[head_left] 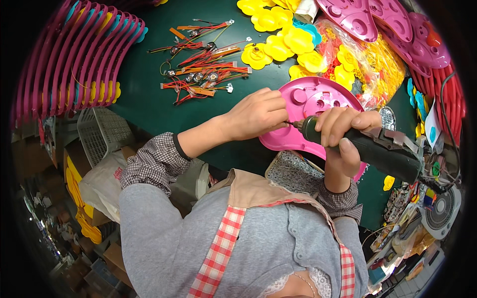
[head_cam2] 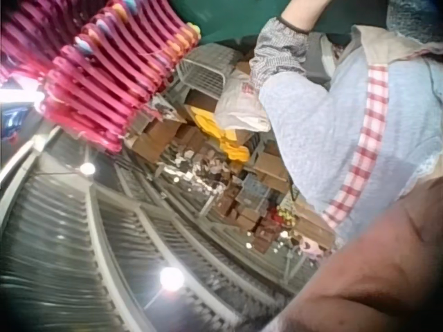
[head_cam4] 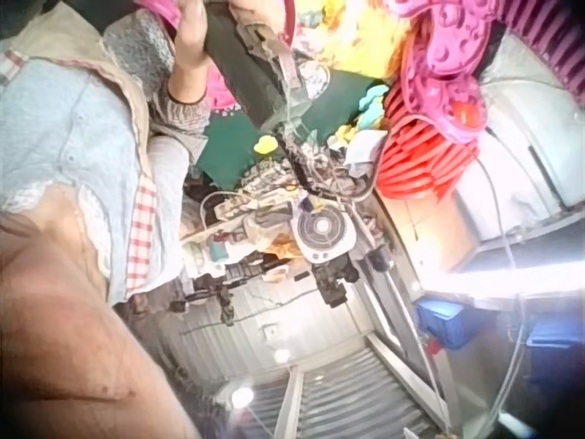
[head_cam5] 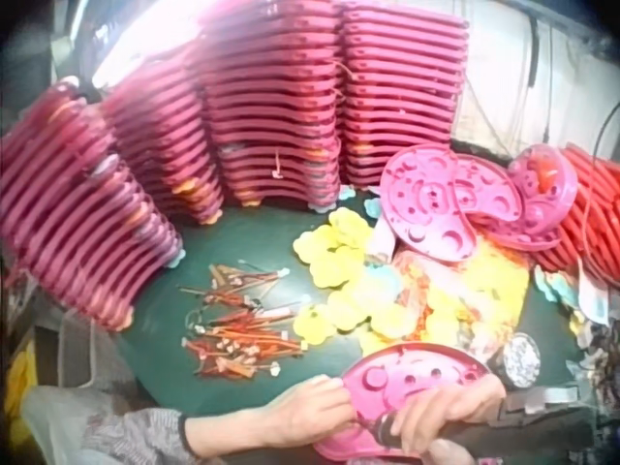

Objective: The person assembles small decorative items by placing plastic flower petals and star-shaped pieces into a pink tray and using a soldering iron to attach components. They repeatedly pick up petals, position them, and apply heat to secure the parts.

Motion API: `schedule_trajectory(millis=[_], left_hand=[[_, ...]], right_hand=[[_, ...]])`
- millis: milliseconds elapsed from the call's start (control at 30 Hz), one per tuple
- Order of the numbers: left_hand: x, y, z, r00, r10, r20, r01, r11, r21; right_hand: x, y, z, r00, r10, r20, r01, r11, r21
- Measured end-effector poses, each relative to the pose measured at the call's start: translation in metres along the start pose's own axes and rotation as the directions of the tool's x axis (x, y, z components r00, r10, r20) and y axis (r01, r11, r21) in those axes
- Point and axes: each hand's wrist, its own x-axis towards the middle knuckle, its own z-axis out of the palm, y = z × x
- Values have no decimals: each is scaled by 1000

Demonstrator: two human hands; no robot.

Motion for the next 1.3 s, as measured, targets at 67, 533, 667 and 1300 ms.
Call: schedule_trajectory(millis=[67,533,667,1300], left_hand=[[-3,1,4,1000,-9,-12,9,1000,-28],[-72,-273,-191,552,-833,-24,790,514,333],[-58,-284,-195,527,-819,227,675,566,473],[132,-70,-253,870,-433,-235,155,694,-703]], right_hand=[[-5,-1,5,1000,8,0,-8,1000,4],[-48,-31,-29,945,-162,-283,130,983,-128],[-58,-43,-37,930,-194,-313,149,975,-164],[-95,-83,-59,888,-288,-358,175,932,-316]])
